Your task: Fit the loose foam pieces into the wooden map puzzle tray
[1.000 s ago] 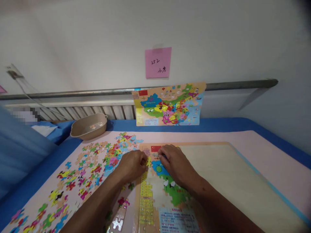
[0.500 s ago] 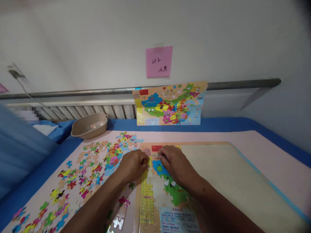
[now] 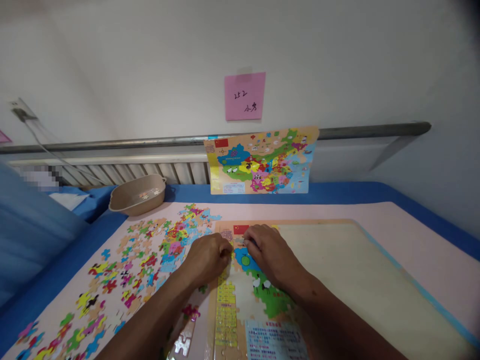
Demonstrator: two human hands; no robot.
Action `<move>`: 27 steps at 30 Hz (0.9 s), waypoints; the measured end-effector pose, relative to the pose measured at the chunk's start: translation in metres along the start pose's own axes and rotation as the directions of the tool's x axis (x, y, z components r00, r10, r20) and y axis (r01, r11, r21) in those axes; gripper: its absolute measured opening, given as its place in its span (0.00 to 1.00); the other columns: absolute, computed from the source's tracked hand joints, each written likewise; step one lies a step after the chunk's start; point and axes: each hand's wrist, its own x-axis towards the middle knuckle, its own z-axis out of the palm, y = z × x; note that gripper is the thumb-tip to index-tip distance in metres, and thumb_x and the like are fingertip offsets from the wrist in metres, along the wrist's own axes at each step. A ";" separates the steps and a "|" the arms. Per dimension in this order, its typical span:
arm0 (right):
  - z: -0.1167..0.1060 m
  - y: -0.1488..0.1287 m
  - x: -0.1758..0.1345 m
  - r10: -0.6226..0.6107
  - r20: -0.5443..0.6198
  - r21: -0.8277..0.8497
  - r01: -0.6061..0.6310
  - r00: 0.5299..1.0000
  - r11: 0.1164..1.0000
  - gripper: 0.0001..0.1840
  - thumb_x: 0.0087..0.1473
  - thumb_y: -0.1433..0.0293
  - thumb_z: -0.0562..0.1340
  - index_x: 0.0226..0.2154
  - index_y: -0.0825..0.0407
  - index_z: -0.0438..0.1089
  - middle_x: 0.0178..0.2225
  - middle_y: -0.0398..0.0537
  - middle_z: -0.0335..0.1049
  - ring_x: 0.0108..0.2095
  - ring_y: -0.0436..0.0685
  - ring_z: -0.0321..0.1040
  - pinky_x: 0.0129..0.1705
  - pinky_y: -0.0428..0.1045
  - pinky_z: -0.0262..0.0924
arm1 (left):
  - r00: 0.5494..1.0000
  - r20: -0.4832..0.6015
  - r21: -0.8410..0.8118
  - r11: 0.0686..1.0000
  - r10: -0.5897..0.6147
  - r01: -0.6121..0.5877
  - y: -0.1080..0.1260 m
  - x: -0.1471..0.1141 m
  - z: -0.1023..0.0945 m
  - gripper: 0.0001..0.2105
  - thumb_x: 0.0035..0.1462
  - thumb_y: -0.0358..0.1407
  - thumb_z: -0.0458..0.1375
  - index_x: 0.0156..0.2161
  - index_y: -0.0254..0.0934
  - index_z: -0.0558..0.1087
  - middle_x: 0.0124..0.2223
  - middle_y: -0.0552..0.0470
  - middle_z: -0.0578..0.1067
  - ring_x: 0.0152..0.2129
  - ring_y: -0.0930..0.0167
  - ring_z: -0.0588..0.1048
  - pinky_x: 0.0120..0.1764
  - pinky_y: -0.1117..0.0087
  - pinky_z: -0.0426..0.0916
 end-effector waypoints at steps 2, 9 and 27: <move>0.000 0.000 0.000 0.002 0.005 0.001 -0.002 1.000 1.000 0.08 0.62 0.76 0.58 0.31 0.50 0.63 0.34 0.46 0.69 0.37 0.58 0.60 0.41 0.52 0.48 | 1.000 -0.001 0.006 1.000 0.004 -0.004 0.000 0.000 0.000 0.11 0.58 0.30 0.58 0.39 0.43 0.83 0.40 0.50 0.82 0.41 0.65 0.78 0.43 0.68 0.68; -0.001 -0.002 0.000 0.001 0.015 0.000 -0.001 1.000 1.000 0.09 0.62 0.77 0.58 0.30 0.50 0.62 0.34 0.46 0.68 0.37 0.58 0.60 0.41 0.52 0.47 | 1.000 -0.005 0.056 0.998 0.024 -0.024 0.005 -0.002 -0.001 0.11 0.60 0.29 0.56 0.35 0.42 0.81 0.38 0.49 0.81 0.38 0.65 0.78 0.41 0.68 0.66; -0.002 -0.003 -0.001 -0.001 0.012 -0.009 0.001 1.000 1.000 0.09 0.61 0.76 0.58 0.31 0.50 0.63 0.34 0.46 0.68 0.37 0.58 0.60 0.41 0.52 0.48 | 0.991 -0.066 0.010 0.994 0.113 -0.112 -0.010 -0.005 0.001 0.13 0.63 0.27 0.54 0.35 0.41 0.80 0.36 0.50 0.77 0.39 0.67 0.76 0.41 0.68 0.64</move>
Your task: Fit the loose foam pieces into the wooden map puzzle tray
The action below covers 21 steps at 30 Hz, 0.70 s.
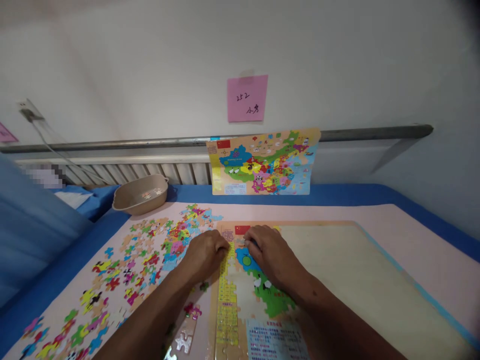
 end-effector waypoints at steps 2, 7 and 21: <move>0.000 0.000 0.000 -0.001 -0.001 0.002 0.001 1.000 1.000 0.08 0.62 0.76 0.58 0.31 0.50 0.63 0.34 0.46 0.68 0.38 0.59 0.61 0.42 0.52 0.49 | 0.999 -0.027 -0.020 1.000 -0.023 0.023 -0.002 -0.001 -0.002 0.13 0.63 0.26 0.54 0.36 0.41 0.80 0.37 0.50 0.78 0.40 0.67 0.76 0.42 0.68 0.64; 0.000 0.000 0.001 0.023 0.012 0.000 -0.023 1.000 1.000 0.10 0.61 0.78 0.59 0.30 0.50 0.63 0.33 0.45 0.68 0.38 0.58 0.60 0.42 0.52 0.48 | 0.999 -0.049 -0.075 0.997 -0.023 0.019 -0.003 -0.002 -0.001 0.12 0.61 0.27 0.55 0.33 0.40 0.80 0.35 0.50 0.77 0.38 0.66 0.75 0.41 0.68 0.64; 0.005 -0.004 0.000 -0.050 0.104 -0.029 0.053 0.993 0.998 0.10 0.65 0.75 0.61 0.31 0.51 0.66 0.34 0.45 0.70 0.37 0.57 0.60 0.42 0.52 0.46 | 0.991 -0.125 -0.469 0.883 -0.042 -0.022 -0.005 0.000 -0.003 0.07 0.59 0.29 0.60 0.37 0.38 0.81 0.36 0.54 0.82 0.34 0.71 0.79 0.39 0.73 0.70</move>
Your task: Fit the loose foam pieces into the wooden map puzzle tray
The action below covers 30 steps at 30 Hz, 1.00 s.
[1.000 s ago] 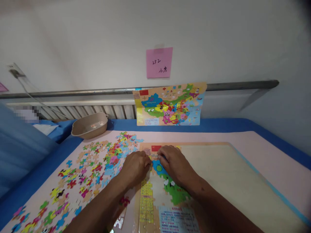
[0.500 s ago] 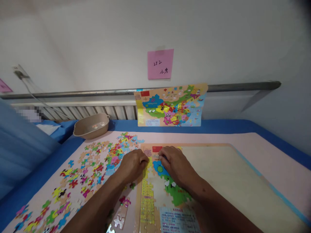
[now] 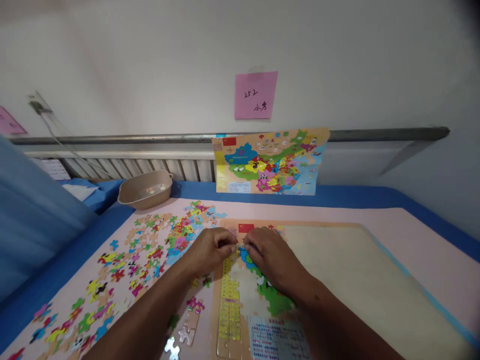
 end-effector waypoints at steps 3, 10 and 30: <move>0.000 -0.002 0.000 -0.013 -0.008 0.026 0.013 1.000 1.000 0.10 0.63 0.76 0.62 0.30 0.51 0.66 0.33 0.45 0.70 0.36 0.57 0.60 0.41 0.52 0.46 | 0.999 -0.031 -0.053 0.998 0.024 -0.025 0.001 -0.001 0.001 0.07 0.60 0.29 0.59 0.35 0.38 0.81 0.33 0.55 0.82 0.32 0.72 0.78 0.37 0.74 0.69; -0.005 -0.009 -0.003 0.050 -0.032 0.320 -0.037 0.998 0.947 0.08 0.62 0.71 0.58 0.31 0.50 0.68 0.29 0.43 0.70 0.31 0.54 0.63 0.36 0.50 0.48 | 0.982 -0.130 -0.070 0.986 0.139 -0.149 0.001 0.000 -0.002 0.08 0.60 0.29 0.59 0.35 0.38 0.81 0.33 0.53 0.81 0.32 0.72 0.77 0.39 0.71 0.68; 0.000 0.001 -0.003 0.157 0.090 0.500 -0.181 0.983 0.847 0.06 0.54 0.66 0.60 0.30 0.50 0.71 0.26 0.40 0.67 0.28 0.52 0.60 0.30 0.48 0.49 | 0.999 0.037 -0.064 0.998 0.024 -0.022 -0.003 -0.004 -0.017 0.09 0.51 0.24 0.60 0.35 0.39 0.80 0.34 0.56 0.80 0.28 0.74 0.76 0.34 0.74 0.67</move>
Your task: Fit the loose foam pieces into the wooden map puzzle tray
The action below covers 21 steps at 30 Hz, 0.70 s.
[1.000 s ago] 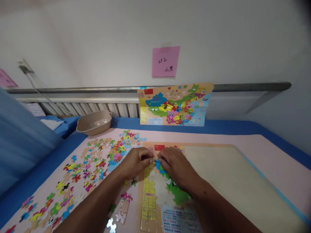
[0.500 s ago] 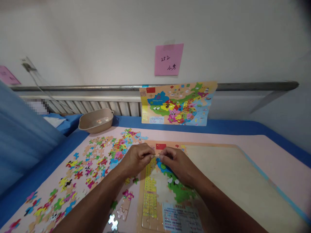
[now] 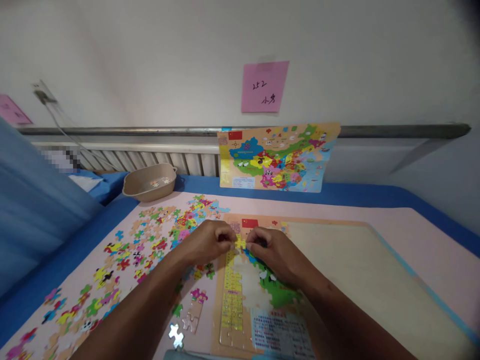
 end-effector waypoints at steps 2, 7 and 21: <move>-0.001 -0.001 -0.002 -0.091 0.015 -0.110 0.093 0.996 0.990 0.05 0.55 0.69 0.61 0.29 0.50 0.72 0.29 0.42 0.70 0.31 0.54 0.63 0.35 0.49 0.52 | 0.999 0.003 0.022 0.999 -0.032 0.032 -0.003 0.000 -0.008 0.08 0.53 0.26 0.60 0.35 0.39 0.80 0.34 0.55 0.81 0.29 0.73 0.76 0.34 0.74 0.68; -0.003 -0.005 -0.010 -0.216 0.121 -0.355 0.246 0.969 0.902 0.07 0.54 0.77 0.60 0.29 0.51 0.72 0.32 0.44 0.71 0.37 0.56 0.62 0.43 0.52 0.50 | 0.996 -0.043 0.106 0.991 -0.073 0.077 -0.011 0.000 -0.023 0.06 0.56 0.30 0.59 0.33 0.38 0.79 0.35 0.53 0.82 0.32 0.71 0.77 0.37 0.71 0.67; 0.001 -0.006 -0.018 -0.200 0.144 -0.388 0.241 0.969 0.890 0.08 0.55 0.79 0.63 0.29 0.50 0.73 0.33 0.43 0.71 0.37 0.56 0.63 0.44 0.53 0.49 | 0.996 -0.014 0.198 0.976 -0.092 0.093 -0.017 0.001 -0.020 0.07 0.56 0.30 0.59 0.33 0.40 0.81 0.35 0.54 0.84 0.32 0.69 0.79 0.35 0.71 0.65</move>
